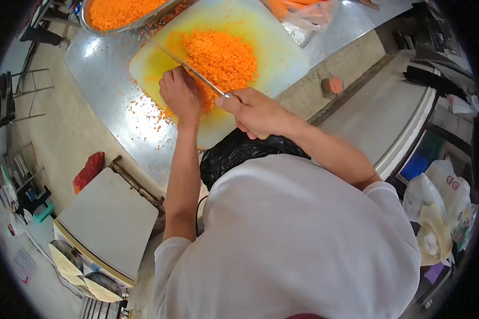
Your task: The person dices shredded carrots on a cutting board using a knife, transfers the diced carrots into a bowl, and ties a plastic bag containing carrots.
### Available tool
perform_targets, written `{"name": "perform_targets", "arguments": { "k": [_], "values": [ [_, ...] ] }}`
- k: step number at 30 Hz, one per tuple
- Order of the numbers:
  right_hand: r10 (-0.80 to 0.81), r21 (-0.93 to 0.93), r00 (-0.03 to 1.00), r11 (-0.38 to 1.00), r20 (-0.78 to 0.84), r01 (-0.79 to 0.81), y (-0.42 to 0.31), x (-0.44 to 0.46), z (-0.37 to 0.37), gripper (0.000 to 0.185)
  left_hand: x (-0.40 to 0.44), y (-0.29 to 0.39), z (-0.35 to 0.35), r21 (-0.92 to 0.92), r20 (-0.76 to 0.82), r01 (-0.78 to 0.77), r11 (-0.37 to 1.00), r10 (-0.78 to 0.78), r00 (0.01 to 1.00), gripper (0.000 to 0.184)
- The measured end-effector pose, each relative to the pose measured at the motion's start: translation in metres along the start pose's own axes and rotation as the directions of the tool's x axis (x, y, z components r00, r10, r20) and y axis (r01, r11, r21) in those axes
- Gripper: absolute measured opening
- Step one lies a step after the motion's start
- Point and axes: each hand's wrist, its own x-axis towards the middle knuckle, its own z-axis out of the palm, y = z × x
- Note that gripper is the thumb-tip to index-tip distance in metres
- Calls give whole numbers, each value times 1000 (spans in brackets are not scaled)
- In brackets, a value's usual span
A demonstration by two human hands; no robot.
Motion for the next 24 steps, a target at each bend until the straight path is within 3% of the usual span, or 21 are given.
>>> {"name": "perform_targets", "arguments": {
  "k": [3, 6, 9, 14, 17, 18, 21, 24],
  "values": [
    [-134, 45, 991, 990, -28, 135, 14, 29, 6, 49, 1, 2, 0, 14, 5, -5, 1000, 5, 1000, 22],
    [-5, -5, 1000, 1000, -31, 5, 2, 2, 4, 47, -3, -1, -1, 8, 18, -18, 1000, 18, 1000, 24],
    [-37, 93, 998, 995, -60, 43, 19, -3, 23, 50, -4, -5, 3, 5, 23, -2, 1000, 2, 1000, 26],
    [5, 55, 999, 998, -54, -2, 9, 0, 18, 40, -3, 0, -4, -16, 15, -26, 1000, 26, 1000, 28],
    [1, 172, 997, 985, -80, 13, 23, -20, 40, 50, -3, 1, -4, -35, 17, -20, 999, 20, 1000, 27],
    [-90, 124, 990, 987, -106, 103, 43, 1, 44, 49, -3, 1, -4, -52, 9, -24, 998, 25, 1000, 28],
    [-27, 137, 995, 990, -93, 39, 27, 19, 32, 45, -2, -1, -8, -75, 1, -27, 997, 28, 1000, 29],
    [-9, 191, 995, 981, -97, 27, 18, -22, 47, 44, 2, 3, -9, -85, 18, -12, 996, 14, 1000, 28]
  ]
}}
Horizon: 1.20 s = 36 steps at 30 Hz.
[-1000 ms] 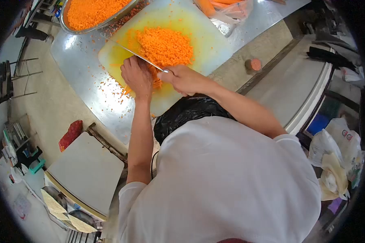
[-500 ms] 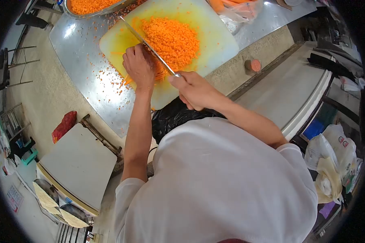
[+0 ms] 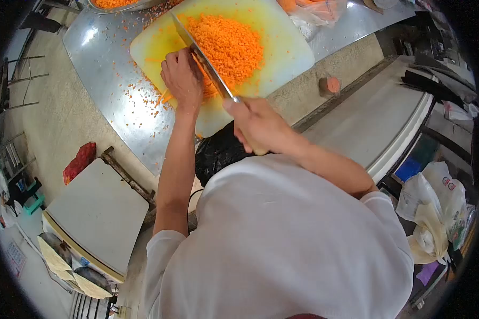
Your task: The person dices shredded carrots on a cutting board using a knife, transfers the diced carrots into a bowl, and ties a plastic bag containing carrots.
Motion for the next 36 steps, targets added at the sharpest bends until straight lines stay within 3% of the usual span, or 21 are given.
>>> {"name": "perform_targets", "arguments": {
  "k": [5, 9, 13, 17, 20, 21, 23, 25, 27, 31, 34, 36],
  "values": [
    [-65, -58, 998, 996, -6, 64, 10, 39, 0, 46, -5, -8, 2, -29, 7, -18, 999, 18, 1000, 27],
    [36, 27, 999, 999, -34, -35, 5, -4, 10, 47, -2, -7, 1, -9, 2, -14, 1000, 14, 1000, 26],
    [-66, -23, 997, 998, -30, 65, 19, 36, 13, 43, 0, -6, 4, -19, -5, 5, 1000, -5, 1000, 24],
    [37, 140, 999, 989, 15, -39, 14, 0, 17, 45, -2, -8, 4, -14, -23, -34, 999, 33, 999, 22],
    [-88, 85, 996, 992, -23, 90, 41, 30, 23, 50, -2, -8, 2, -20, 23, 6, 1000, -5, 1000, 18],
    [-131, 76, 991, 988, -17, 132, 39, 42, 22, 52, 2, -13, 0, -85, 20, 36, 996, -35, 999, 18],
    [-52, 111, 997, 992, -54, 58, 37, 47, 22, 54, 10, -24, -8, -223, 48, 80, 972, -71, 996, 19],
    [-63, 142, 998, 988, -27, 66, 35, 49, 9, 55, 24, -34, -15, -5, -8, 4, 1000, -4, 1000, 28],
    [-44, 59, 996, 997, -82, 49, 32, 50, -1, 53, 25, -49, -17, 168, 10, -5, 986, 4, 1000, 29],
    [-52, -150, 994, 988, -100, 37, 2, 29, -28, 52, 16, -47, -28, -120, 228, -169, 978, 193, 954, 32],
    [-56, -325, 997, 945, -59, 34, -22, 10, -40, 50, 10, -33, -29, -108, 180, -89, 990, 108, 978, 21],
    [-99, -316, 995, 945, -18, 88, -14, 20, -37, 52, 5, -30, -19, -71, 122, -44, 997, 52, 991, 17]
  ]
}}
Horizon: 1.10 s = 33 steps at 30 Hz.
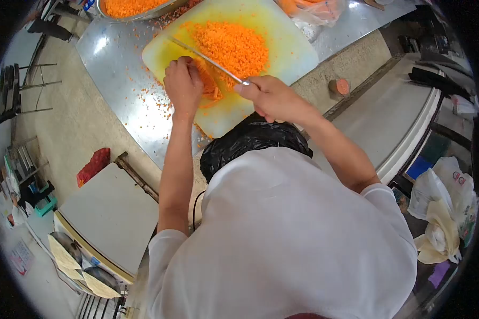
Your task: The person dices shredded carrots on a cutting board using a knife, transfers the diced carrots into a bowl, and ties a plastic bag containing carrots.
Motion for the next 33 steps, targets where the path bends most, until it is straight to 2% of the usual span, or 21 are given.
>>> {"name": "perform_targets", "arguments": {
  "k": [3, 4, 7, 9, 12, 15, 16, 19, 20, 22, 25, 28, 31, 33],
  "values": [
    [-63, -3, 998, 998, 13, 63, 8, 26, 9, 53, -1, 9, 8, 155, 26, 23, 988, -28, 999, 19],
    [-85, -8, 996, 996, 14, 85, 6, 31, 8, 53, 0, 9, 10, 136, 5, 6, 991, -7, 1000, 19],
    [15, -88, 998, 996, 54, -11, -14, 15, -4, 54, -3, 4, 11, 131, -21, 5, 991, -2, 1000, 18],
    [-31, -36, 997, 999, 68, 34, 2, 31, 9, 54, -3, 4, 14, 171, 1, 37, 985, -37, 999, 17],
    [-80, -4, 996, 997, 46, 80, 5, 42, 15, 53, 2, 5, 3, -24, 57, 72, 997, -70, 996, 16],
    [-88, 45, 995, 995, 46, 86, 13, 48, 22, 52, 19, -22, -15, 44, -119, -122, 992, 126, 985, 19],
    [-91, 57, 995, 995, 50, 88, 15, 50, 21, 52, 21, -32, -21, -34, 1, -119, 992, 119, 993, 31],
    [-66, 134, 996, 989, 52, 59, 17, 51, 18, 50, 3, -24, -21, -326, 147, -104, 940, 158, 976, 45],
    [-56, 105, 997, 993, 49, 50, 15, 47, 13, 49, -8, -12, -27, -320, 259, -86, 943, 175, 950, 64],
    [-29, 44, 999, 999, 45, 27, 11, 38, 1, 48, -30, -1, -28, -176, 292, -185, 967, 231, 928, 78],
    [-25, 60, 999, 998, 46, 23, 13, 30, -1, 47, -37, 17, -31, -56, 317, -280, 958, 283, 905, 89],
    [-77, 102, 996, 992, 41, 72, 24, 27, 1, 47, -43, 9, -12, 142, 358, -326, 935, 259, 897, 92],
    [-83, 176, 996, 981, -27, 87, 19, 12, 3, 51, -33, 10, 8, 293, 298, -224, 929, 134, 945, 92],
    [-88, 156, 996, 984, -31, 91, 17, 5, 0, 55, -20, 16, 21, 291, 220, -121, 949, 56, 974, 88]
  ]
}}
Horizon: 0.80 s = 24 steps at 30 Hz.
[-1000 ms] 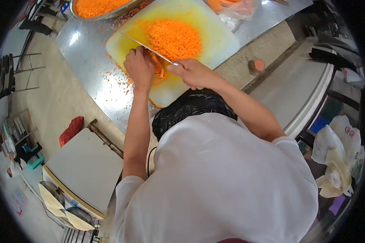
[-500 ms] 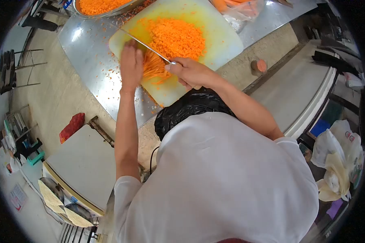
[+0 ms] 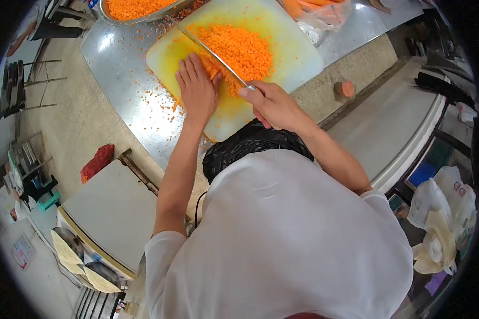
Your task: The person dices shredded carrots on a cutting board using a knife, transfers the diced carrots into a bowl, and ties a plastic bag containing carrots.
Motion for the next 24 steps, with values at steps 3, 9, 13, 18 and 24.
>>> {"name": "perform_targets", "arguments": {
  "k": [3, 9, 13, 18, 24],
  "values": [
    [19, -15, 1000, 1000, -5, -19, -5, -13, -4, 59, 3, 5, -9, -44, 3, 46, 998, -46, 999, 82],
    [135, -40, 990, 990, 31, -134, -19, -34, -13, 60, 18, -11, -20, -263, -74, 63, 963, -86, 994, 47],
    [126, 25, 991, 992, 50, -127, -15, -10, 2, 45, 34, -2, -1, -140, -233, 96, 985, -127, 964, 23],
    [147, 21, 987, 989, 66, -149, -23, 8, 6, 46, 30, -3, 2, -109, -257, 77, 991, -102, 961, 23],
    [49, 23, 998, 998, 46, -50, 7, 37, 19, 50, 36, 0, -3, -108, -210, 112, 988, -133, 969, 24]
  ]
}}
